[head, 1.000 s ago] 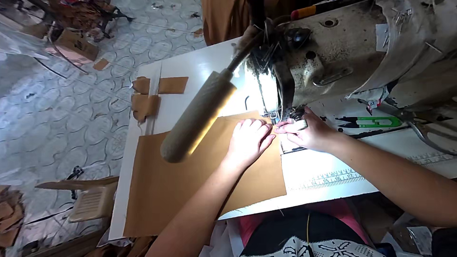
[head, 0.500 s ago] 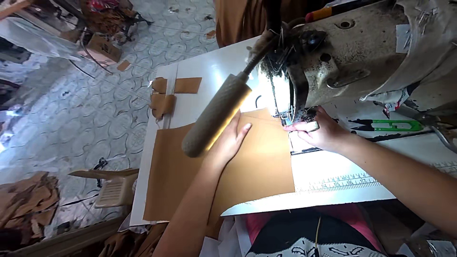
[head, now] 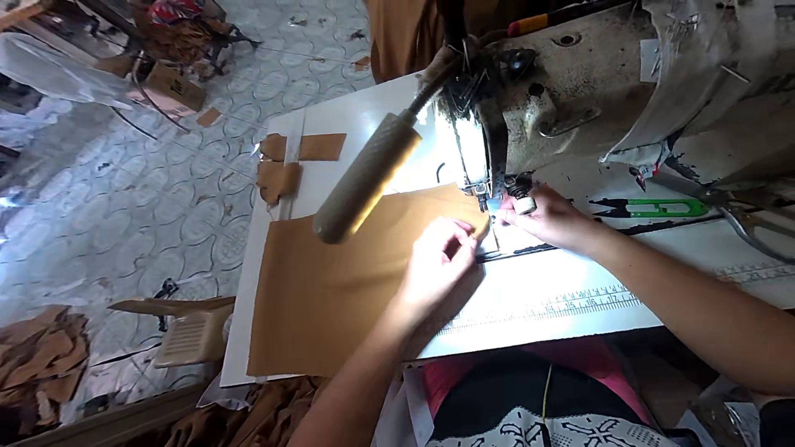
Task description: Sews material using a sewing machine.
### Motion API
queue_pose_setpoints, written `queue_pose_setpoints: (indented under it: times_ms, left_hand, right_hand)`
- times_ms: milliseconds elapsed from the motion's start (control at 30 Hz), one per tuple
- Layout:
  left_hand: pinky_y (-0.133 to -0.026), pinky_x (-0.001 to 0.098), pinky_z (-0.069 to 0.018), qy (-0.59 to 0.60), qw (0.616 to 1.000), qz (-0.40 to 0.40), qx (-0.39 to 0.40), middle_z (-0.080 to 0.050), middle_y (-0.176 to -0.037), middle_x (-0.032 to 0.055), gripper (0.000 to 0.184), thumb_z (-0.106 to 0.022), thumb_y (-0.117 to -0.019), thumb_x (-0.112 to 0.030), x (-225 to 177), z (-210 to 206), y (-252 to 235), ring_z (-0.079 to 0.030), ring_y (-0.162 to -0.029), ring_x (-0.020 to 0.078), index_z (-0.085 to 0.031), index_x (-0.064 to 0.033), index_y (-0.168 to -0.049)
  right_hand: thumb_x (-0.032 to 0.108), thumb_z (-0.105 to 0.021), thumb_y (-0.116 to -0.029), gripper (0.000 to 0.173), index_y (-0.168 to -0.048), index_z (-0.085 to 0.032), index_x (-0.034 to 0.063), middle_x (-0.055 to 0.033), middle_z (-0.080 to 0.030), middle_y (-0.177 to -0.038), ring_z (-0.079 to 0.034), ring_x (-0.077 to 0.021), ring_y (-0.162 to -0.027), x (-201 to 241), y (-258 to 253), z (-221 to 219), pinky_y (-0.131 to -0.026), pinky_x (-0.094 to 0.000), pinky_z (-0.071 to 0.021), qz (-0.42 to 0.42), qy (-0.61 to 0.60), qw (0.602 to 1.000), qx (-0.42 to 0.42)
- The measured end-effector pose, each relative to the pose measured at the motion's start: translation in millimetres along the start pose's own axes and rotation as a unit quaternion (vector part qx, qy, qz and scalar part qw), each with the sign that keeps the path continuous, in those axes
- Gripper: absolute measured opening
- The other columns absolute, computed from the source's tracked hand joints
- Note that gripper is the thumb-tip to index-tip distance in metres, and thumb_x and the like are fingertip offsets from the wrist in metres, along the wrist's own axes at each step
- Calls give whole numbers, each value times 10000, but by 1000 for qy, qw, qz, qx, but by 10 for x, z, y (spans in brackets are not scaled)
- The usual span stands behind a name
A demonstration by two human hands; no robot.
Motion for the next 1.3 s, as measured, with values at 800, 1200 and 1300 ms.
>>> queue_pose_setpoints:
  times_ms: [800,1200,1300]
  left_hand:
    - [-955,490,-399,-145,988,-47,-13,-718,-894,45,208,-650,-943,-256,74,-86,-103,-655,-942,188,-782,-110,-875]
    - [-964,465,-390,-135,989,-59,8,-723,-897,39,216,-619,-953,-238,71,-107,-105,-653,-931,169,-769,-98,-885]
    - [-934,465,-415,-127,990,-48,30,-710,-880,47,223,-615,-953,-236,98,-164,-108,-650,-919,181,-760,-89,-869]
  right_hand:
    - [238,-821,-826,305,-1033,-731,33,-135,-713,-1027,-642,-258,-938,87,50,-155,-936,-531,-406,2,51,999,6]
    - [164,-770,-822,96,-816,-784,70,-132,-736,-922,-676,-270,-904,213,100,-124,-889,-534,-417,122,69,988,-58]
    - [140,-772,-835,126,-915,-777,43,-133,-736,-959,-682,-279,-941,161,76,-88,-920,-557,-424,92,67,993,-35]
Point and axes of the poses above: each hand's wrist, its own y-axis away from the middle knuckle, its own z-axis out of the back of the hand, x = y × z, the point moved 7 cm from there along -y, towards the middle knuckle
